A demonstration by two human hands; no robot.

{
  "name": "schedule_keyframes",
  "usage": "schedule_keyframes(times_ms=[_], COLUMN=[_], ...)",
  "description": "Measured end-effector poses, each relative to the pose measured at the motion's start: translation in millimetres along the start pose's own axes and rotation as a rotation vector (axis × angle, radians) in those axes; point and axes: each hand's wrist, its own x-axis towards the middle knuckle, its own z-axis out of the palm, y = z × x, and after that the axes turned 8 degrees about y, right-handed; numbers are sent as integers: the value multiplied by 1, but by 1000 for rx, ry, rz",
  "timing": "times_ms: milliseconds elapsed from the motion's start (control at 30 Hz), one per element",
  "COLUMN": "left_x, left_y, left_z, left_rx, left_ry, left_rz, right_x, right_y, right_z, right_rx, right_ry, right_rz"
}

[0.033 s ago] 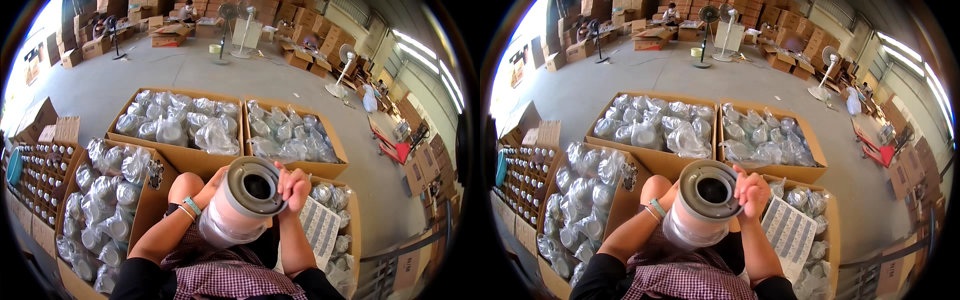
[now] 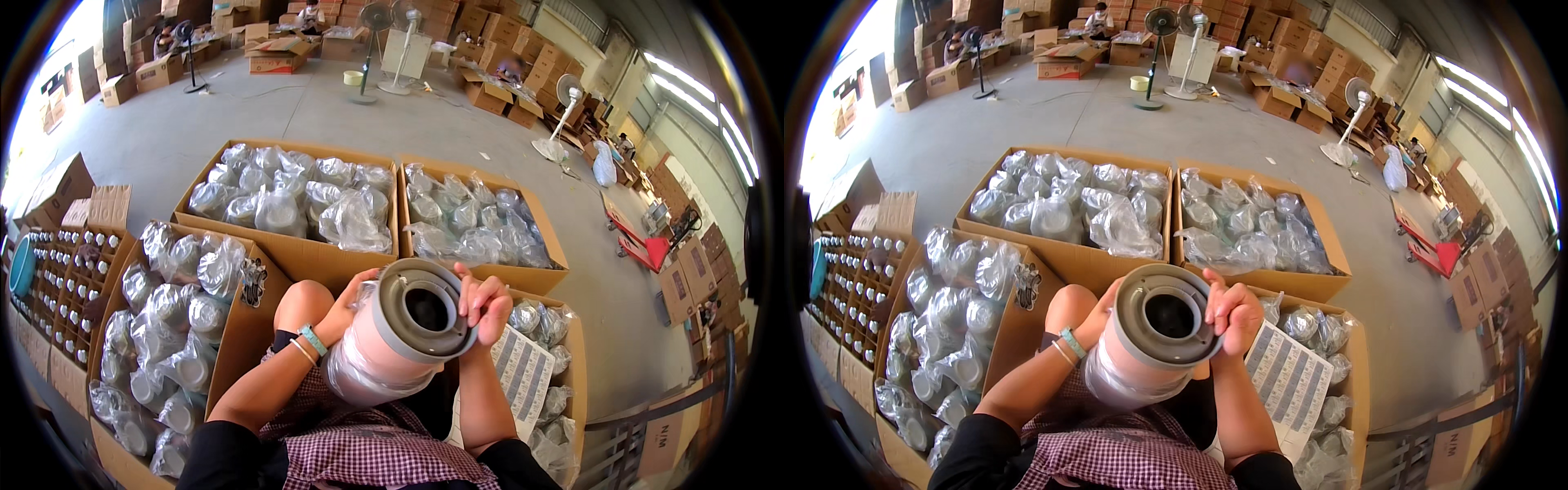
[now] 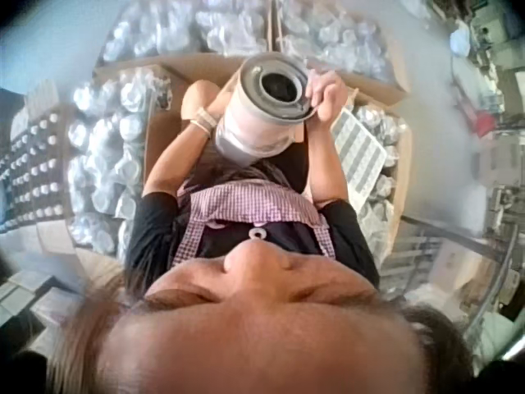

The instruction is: The person applies stickers from a sheet onto thermos flasks, removes the flasks from plastic bags, and places them into cardboard boxes.

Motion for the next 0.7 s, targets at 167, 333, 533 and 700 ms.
schedule_keyframes(times_ms=[167, 333, 533, 700], left_x=[-62, -91, -86, -121], left_y=[49, 60, 42, 41], left_z=[26, 49, 38, 41], left_rx=[589, 816, 754, 310], left_ry=[219, 403, 568, 411], left_rz=[198, 167, 188, 117], right_x=[32, 64, -3, -19], right_y=[46, -9, -31, -11], right_z=[-60, -32, 71, 92], right_rx=[54, -359, -1268, -1250], right_ry=[64, -174, -396, -247], right_rz=[221, 225, -26, -160])
